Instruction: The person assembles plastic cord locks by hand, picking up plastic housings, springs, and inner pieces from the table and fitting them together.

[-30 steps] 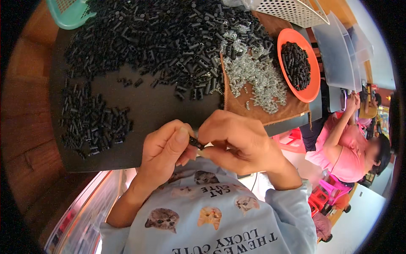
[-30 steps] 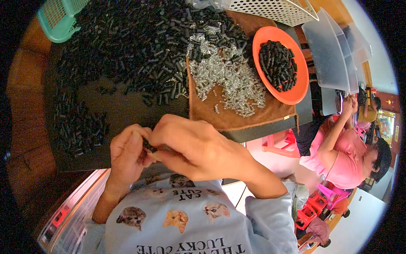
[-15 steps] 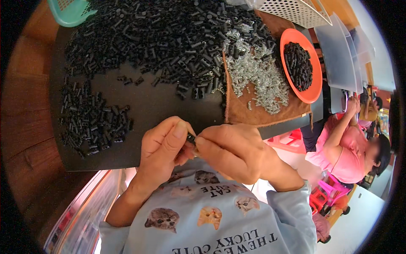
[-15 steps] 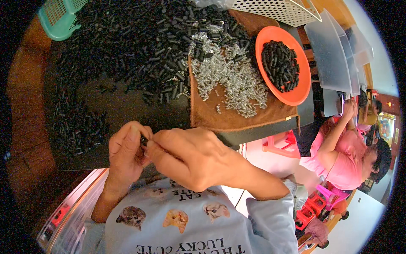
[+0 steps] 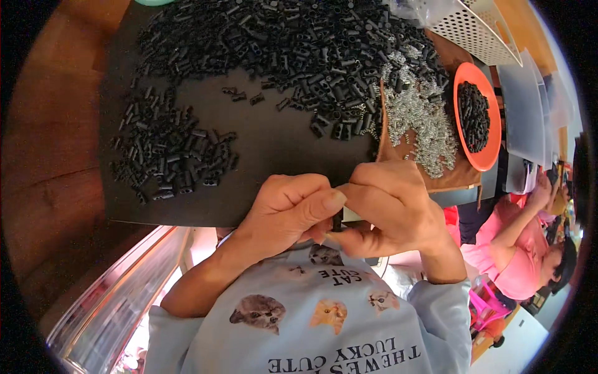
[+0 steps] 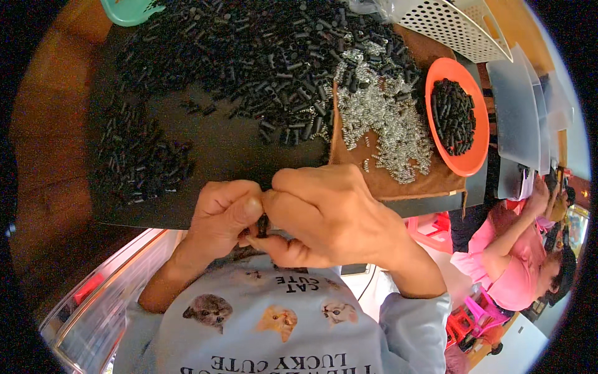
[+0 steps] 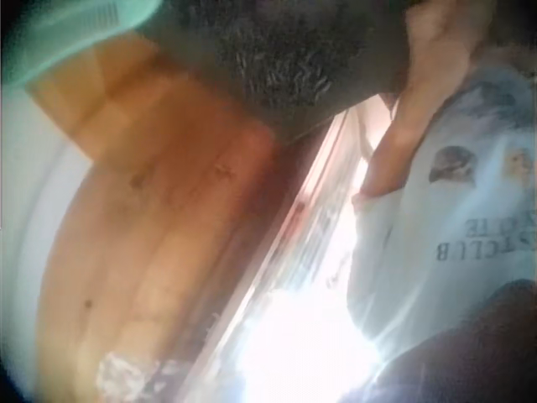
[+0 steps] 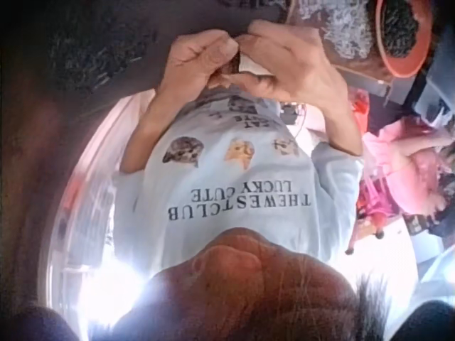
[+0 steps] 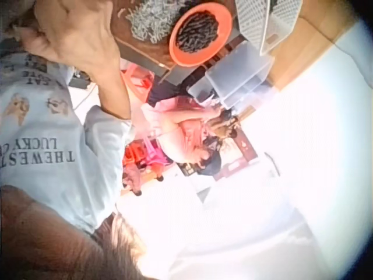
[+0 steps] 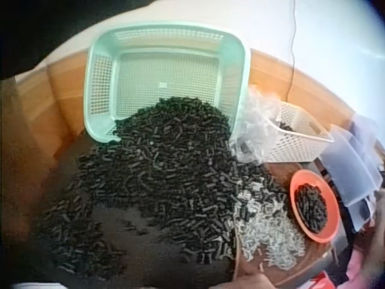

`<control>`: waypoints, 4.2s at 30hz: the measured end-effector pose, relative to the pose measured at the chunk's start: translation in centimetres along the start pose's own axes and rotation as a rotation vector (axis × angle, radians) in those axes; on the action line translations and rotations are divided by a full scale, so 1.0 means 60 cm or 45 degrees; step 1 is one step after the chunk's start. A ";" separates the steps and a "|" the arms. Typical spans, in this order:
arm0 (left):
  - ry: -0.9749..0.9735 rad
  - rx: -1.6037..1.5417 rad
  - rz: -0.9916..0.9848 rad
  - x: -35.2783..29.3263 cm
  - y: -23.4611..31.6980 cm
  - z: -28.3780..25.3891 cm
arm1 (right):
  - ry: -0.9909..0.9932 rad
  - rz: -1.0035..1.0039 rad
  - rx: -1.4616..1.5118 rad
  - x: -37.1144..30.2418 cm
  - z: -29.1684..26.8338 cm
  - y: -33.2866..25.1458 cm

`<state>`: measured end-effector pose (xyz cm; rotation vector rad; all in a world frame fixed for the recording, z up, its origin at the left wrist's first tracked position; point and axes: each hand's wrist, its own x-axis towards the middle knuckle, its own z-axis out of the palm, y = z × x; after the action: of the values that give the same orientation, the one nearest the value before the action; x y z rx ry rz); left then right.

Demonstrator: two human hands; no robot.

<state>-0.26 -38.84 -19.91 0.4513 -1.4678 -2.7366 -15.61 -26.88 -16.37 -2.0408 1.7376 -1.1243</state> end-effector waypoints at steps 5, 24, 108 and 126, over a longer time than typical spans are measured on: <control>-0.083 -0.012 -0.061 0.005 -0.001 -0.005 | 0.091 0.018 0.116 -0.003 0.011 0.008; -0.021 0.271 0.134 0.011 -0.022 0.004 | 0.406 -0.084 0.226 -0.047 0.036 0.019; 0.536 1.928 0.657 0.066 0.010 -0.010 | 0.371 0.397 0.222 -0.086 -0.022 0.043; 0.508 1.988 0.665 0.062 0.011 -0.013 | 0.080 0.157 -0.502 -0.023 0.037 0.060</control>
<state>-3.74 -40.37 -20.69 0.4010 -2.6613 -0.6440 -16.76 -27.23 -20.62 -2.0857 2.2302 -0.8709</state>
